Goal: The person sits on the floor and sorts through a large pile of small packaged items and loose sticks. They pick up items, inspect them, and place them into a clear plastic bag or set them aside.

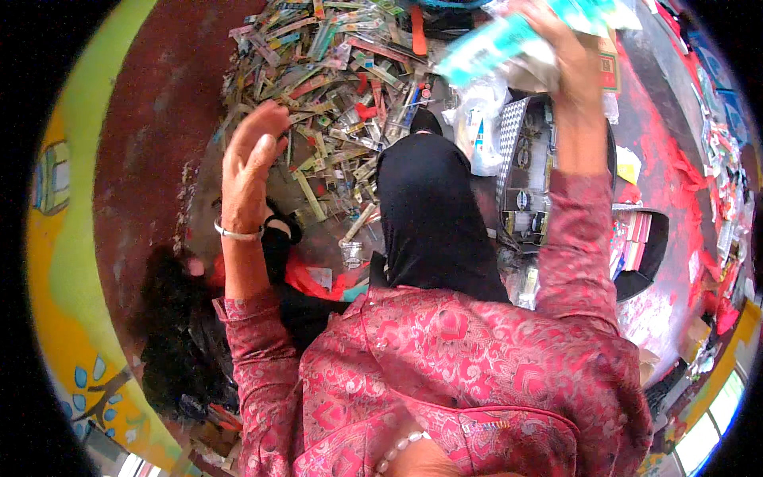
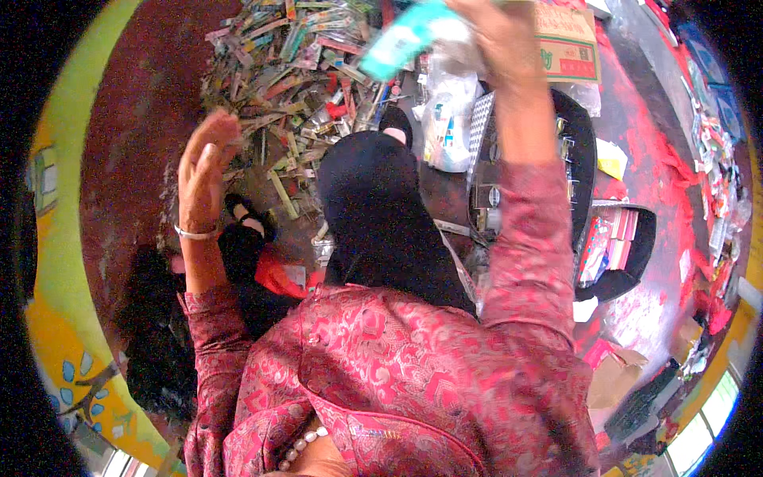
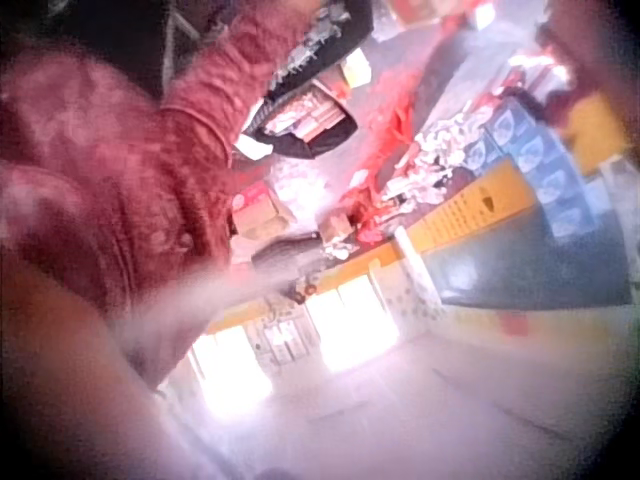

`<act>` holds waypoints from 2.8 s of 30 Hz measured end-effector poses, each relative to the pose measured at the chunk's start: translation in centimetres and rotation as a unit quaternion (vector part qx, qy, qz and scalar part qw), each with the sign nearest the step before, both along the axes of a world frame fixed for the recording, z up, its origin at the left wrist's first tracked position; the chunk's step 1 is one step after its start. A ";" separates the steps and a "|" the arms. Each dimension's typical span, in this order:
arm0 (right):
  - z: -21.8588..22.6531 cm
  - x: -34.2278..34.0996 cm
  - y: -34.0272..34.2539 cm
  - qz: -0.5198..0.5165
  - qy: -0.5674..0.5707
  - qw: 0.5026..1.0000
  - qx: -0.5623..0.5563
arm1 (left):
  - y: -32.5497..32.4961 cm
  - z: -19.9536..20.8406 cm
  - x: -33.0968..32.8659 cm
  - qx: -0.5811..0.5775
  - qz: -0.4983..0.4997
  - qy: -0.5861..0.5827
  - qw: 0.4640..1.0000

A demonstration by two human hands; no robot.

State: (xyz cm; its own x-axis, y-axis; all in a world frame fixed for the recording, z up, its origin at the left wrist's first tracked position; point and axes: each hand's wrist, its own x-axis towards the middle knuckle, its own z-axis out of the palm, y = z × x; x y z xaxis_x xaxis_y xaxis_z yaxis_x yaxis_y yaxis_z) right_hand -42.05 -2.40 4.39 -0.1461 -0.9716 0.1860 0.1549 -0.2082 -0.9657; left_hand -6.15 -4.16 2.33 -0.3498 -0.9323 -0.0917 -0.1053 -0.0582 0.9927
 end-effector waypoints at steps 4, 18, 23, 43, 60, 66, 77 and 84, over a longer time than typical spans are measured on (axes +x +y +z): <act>-7.1 -4.8 4.4 -0.153 0.079 0.982 0.075 | -1.2 -5.5 -1.2 0.084 -0.040 -0.107 0.990; -20.5 -1.8 5.7 -0.274 0.227 0.924 0.141 | -5.6 -21.9 -23.6 -0.396 -0.474 -0.276 0.737; -22.7 -1.4 5.5 -0.302 0.249 0.906 0.160 | -5.8 -25.5 -26.7 -0.387 -0.508 -0.372 0.674; -26.6 -1.1 4.3 -0.033 0.514 0.750 0.415 | -7.9 -25.5 -25.5 -0.263 -0.346 -0.159 0.886; -27.4 -1.2 3.2 -0.008 0.561 0.690 0.457 | -7.6 -25.0 -25.7 -0.309 -0.391 -0.184 0.848; -32.3 -0.8 3.2 0.055 0.638 0.682 0.352 | -7.2 -24.4 -26.9 -0.250 -0.473 -0.162 0.829; -24.5 -0.8 2.2 0.097 0.571 0.690 0.435 | -10.3 -15.1 -6.8 0.017 -0.322 -0.289 0.901; -15.5 -3.5 -0.1 -0.062 0.393 0.868 0.297 | -2.8 -3.8 6.7 0.212 -0.039 -0.140 0.966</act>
State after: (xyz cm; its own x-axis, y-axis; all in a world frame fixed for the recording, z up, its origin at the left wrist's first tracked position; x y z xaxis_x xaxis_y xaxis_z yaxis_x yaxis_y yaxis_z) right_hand -45.59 -2.48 -11.11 -0.3105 -0.9163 -0.2528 -0.5889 0.3942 -0.7055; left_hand 0.55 -6.97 -1.50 -0.3243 -0.7621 -0.5604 -0.3867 -0.4338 0.8138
